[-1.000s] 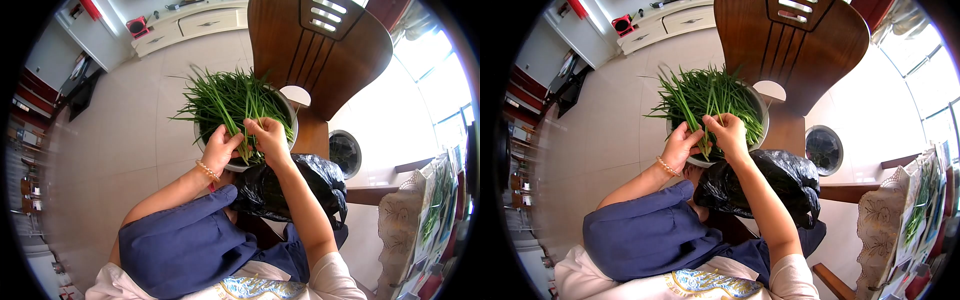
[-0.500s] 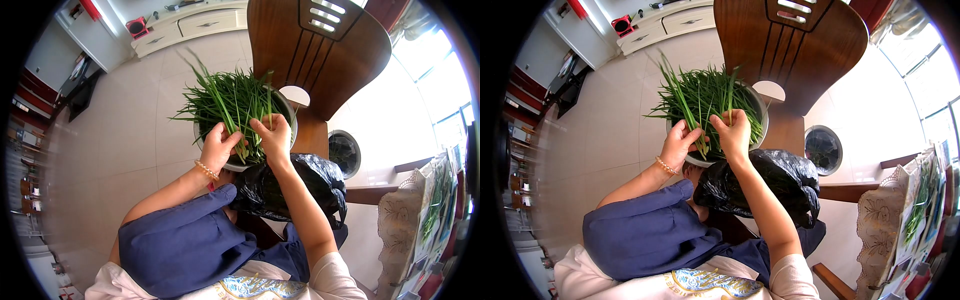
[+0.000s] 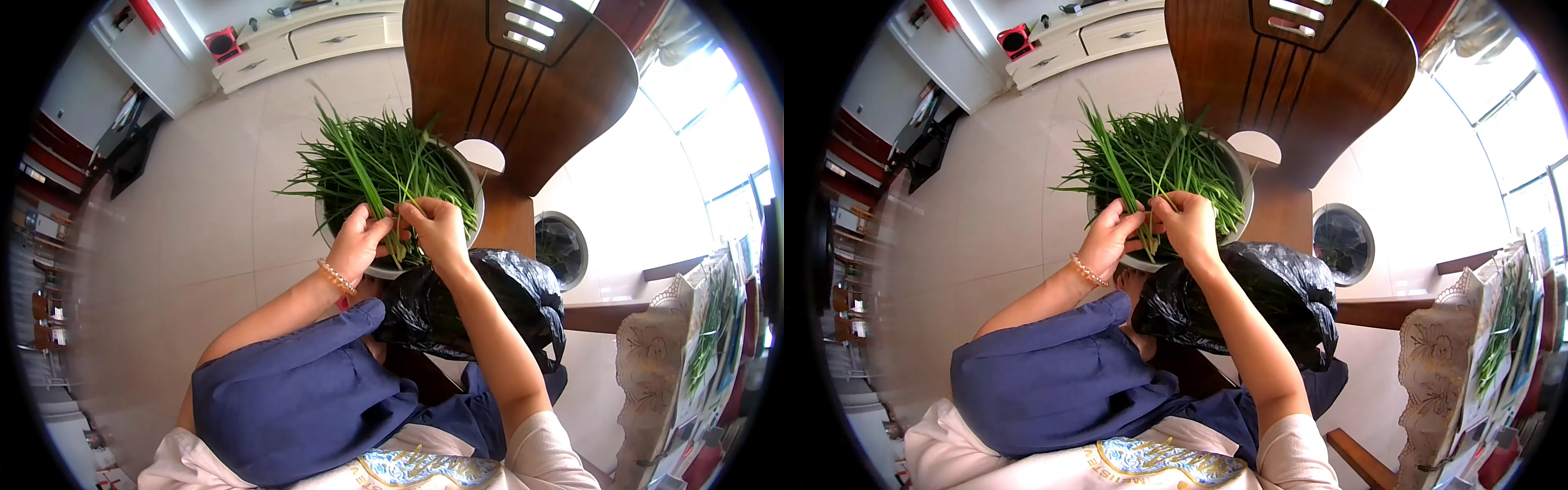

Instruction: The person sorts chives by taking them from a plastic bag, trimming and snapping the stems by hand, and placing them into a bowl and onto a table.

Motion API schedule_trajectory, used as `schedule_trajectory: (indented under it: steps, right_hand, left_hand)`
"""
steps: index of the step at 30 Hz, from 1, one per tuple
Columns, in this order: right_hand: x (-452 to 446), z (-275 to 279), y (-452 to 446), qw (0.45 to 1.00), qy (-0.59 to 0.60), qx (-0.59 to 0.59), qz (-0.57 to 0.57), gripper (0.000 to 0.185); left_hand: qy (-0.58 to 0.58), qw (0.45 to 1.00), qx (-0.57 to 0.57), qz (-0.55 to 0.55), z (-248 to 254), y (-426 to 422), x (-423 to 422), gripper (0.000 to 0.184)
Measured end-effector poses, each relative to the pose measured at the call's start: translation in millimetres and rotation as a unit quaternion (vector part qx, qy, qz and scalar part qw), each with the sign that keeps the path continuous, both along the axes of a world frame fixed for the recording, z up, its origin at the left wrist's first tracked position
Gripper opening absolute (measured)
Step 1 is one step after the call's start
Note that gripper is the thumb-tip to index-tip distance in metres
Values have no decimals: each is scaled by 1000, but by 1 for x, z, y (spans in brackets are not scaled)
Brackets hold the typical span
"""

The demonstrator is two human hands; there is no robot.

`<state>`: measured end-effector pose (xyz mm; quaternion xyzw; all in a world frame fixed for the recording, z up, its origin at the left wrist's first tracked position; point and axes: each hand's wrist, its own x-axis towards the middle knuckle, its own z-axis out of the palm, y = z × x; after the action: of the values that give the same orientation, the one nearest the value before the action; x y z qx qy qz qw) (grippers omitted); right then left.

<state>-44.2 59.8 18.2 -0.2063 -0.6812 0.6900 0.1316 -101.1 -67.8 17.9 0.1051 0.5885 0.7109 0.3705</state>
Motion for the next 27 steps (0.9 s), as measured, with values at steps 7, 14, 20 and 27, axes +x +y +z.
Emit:
schedule_trajectory:
  steps: [7, 14, 20, 27]
  right_hand:
    - [0, -2, -4, 995, 0, 88, -44, 21]
    - [-5, -17, -9, 988, 50, 92, -111, 23]
    - [-5, -15, -8, 985, 62, 57, -151, 17]
    - [2, 0, 15, 979, 100, -90, -151, 18]
  left_hand:
    - [17, 999, -34, 2, 1, -1, -1, 19]
    - [6, 996, -46, 77, 0, 0, -2, 20]
    - [30, 990, -74, 117, -11, -3, -6, 16]
    - [-19, 991, -51, 123, -12, -3, -8, 14]
